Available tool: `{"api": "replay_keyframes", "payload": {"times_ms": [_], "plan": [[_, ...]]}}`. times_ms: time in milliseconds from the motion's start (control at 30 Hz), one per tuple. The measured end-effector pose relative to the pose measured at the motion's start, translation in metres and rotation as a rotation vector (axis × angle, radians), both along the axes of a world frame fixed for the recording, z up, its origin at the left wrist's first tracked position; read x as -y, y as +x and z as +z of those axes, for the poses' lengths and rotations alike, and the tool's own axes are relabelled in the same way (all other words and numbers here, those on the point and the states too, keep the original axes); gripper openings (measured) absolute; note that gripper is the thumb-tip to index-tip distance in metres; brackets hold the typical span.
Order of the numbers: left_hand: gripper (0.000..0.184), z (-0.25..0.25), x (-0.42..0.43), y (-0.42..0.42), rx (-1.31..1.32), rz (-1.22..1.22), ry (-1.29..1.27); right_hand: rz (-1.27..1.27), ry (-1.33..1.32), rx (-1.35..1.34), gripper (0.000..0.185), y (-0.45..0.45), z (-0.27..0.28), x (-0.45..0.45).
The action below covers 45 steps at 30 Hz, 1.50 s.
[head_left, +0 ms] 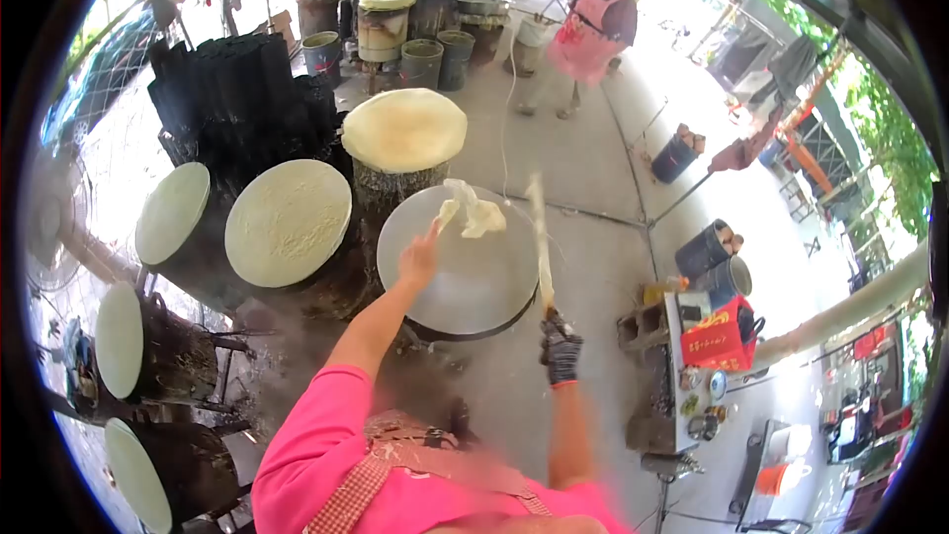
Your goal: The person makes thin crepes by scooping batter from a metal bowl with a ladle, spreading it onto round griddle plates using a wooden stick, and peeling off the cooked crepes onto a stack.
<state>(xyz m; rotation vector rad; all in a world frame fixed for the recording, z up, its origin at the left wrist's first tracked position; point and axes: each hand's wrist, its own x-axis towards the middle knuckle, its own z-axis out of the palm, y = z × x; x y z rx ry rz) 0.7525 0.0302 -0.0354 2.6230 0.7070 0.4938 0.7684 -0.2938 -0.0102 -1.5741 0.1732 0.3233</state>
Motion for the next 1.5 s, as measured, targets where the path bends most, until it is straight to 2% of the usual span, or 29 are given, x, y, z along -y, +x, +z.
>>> {"api": "replay_keyframes", "payload": {"times_ms": [33, 100, 133, 200, 233, 300, 333, 367, 400, 433, 467, 500, 533, 567, 633, 667, 733, 800, 933, 1000, 1133, 1200, 1233, 1300, 1333, 1400, 1433, 1467, 1500], "plan": [[0.067, 0.012, 0.003, 0.000, 0.020, -0.007, -0.070, -0.081, 0.057, 0.066, 0.021, -0.008, 0.016, -0.028], [0.068, 0.036, 0.007, 0.001, 0.035, -0.031, -0.195, 0.151, -0.587, 0.047, 0.020, 0.010, -0.019, -0.059], [0.068, 0.046, 0.004, 0.003, 0.126, -0.016, -0.252, 0.271, -1.109, 0.567, 0.019, 0.017, -0.045, -0.051], [0.069, 0.071, -0.012, 0.015, 0.323, -0.009, -0.342, 0.322, -0.883, 0.373, 0.020, 0.054, -0.058, -0.028], [0.068, 0.085, -0.024, 0.008, 0.411, -0.043, -0.279, 0.342, -0.763, 0.275, 0.021, 0.062, -0.062, -0.031], [0.067, 0.096, -0.038, -0.021, 0.588, -0.121, -0.190, 0.244, -0.110, 0.032, 0.023, 0.064, -0.078, -0.062], [0.066, 0.084, -0.040, -0.043, 0.520, -0.160, -0.349, 0.182, 0.198, -0.094, 0.025, 0.056, -0.081, -0.075], [0.066, 0.072, -0.039, -0.065, 0.441, -0.175, -0.494, 0.066, -0.144, 0.126, 0.023, 0.048, -0.078, -0.112], [0.066, 0.059, -0.039, -0.087, 0.357, -0.176, -0.632, 0.109, -0.523, 0.331, 0.026, 0.051, -0.080, -0.131], [0.066, 0.044, -0.030, -0.117, 0.241, -0.144, -0.759, 0.311, -0.930, 0.523, 0.029, 0.064, -0.081, -0.129], [0.067, 0.040, -0.023, -0.145, 0.071, -0.053, -0.829, 0.489, -1.128, 0.524, 0.033, 0.077, -0.070, -0.117], [0.067, 0.040, -0.020, -0.171, -0.097, 0.033, -0.885, 0.574, -1.162, 0.439, 0.036, 0.080, -0.049, -0.099], [0.067, 0.037, -0.016, -0.196, -0.102, 0.073, -0.879, 0.524, -1.078, 0.310, 0.030, 0.080, -0.026, -0.081], [0.068, 0.032, -0.013, -0.217, -0.099, 0.107, -0.875, 0.341, -0.576, 0.362, 0.024, 0.063, -0.002, -0.074], [0.068, 0.000, -0.015, -0.245, 0.020, 0.055, -0.815, 0.481, -1.304, 0.711, 0.023, 0.054, -0.083, -0.086], [0.068, 0.000, -0.016, -0.249, 0.018, 0.057, -0.816, 0.085, -0.997, 0.776, 0.022, 0.045, -0.127, -0.129], [0.068, 0.021, -0.013, -0.251, -0.047, 0.093, -0.849, -0.013, -0.949, 0.990, 0.020, 0.042, -0.149, -0.163], [0.068, 0.031, -0.011, -0.257, -0.107, 0.105, -0.863, 0.628, -1.452, 1.283, 0.019, 0.063, -0.140, -0.155], [0.068, 0.022, -0.028, -0.256, -0.001, 0.020, -0.783, 0.546, -1.282, 0.632, 0.029, 0.049, -0.086, -0.103], [0.067, 0.003, -0.030, -0.261, -0.002, 0.026, -0.759, 0.508, -1.098, 0.574, 0.030, 0.046, -0.078, -0.092], [0.068, 0.008, -0.024, -0.253, 0.060, 0.086, -0.952, 0.516, -0.527, 0.938, 0.023, 0.037, -0.081, -0.124], [0.068, -0.032, -0.027, -0.260, 0.157, 0.015, -0.803, 0.470, -0.323, 0.041, 0.028, 0.036, 0.027, -0.090], [0.068, -0.023, -0.024, -0.256, 0.148, 0.033, -0.870, 0.460, -0.326, -0.005, 0.027, 0.061, 0.009, -0.087], [0.068, -0.005, -0.018, -0.247, 0.132, 0.078, -1.002, 0.438, -0.352, -0.130, 0.026, 0.094, -0.076, -0.083], [0.067, 0.019, -0.012, -0.242, 0.101, 0.129, -1.202, 0.494, -0.253, -0.071, 0.023, 0.090, -0.116, -0.089], [0.066, 0.055, -0.009, -0.232, 0.114, 0.190, -1.575, 0.398, -0.007, -0.365, 0.015, 0.044, -0.036, -0.118], [0.065, 0.067, -0.008, -0.233, 0.159, 0.200, -1.747, 0.497, -0.067, -0.221, 0.014, 0.055, -0.045, -0.107], [0.061, 0.078, -0.004, -0.237, 0.236, 0.188, -1.760, 0.595, -0.123, -0.074, 0.013, 0.072, -0.060, -0.082], [0.063, 0.093, 0.000, -0.240, 0.301, 0.180, -1.801, 0.586, -0.118, -0.184, 0.012, 0.089, -0.044, -0.073]]}}
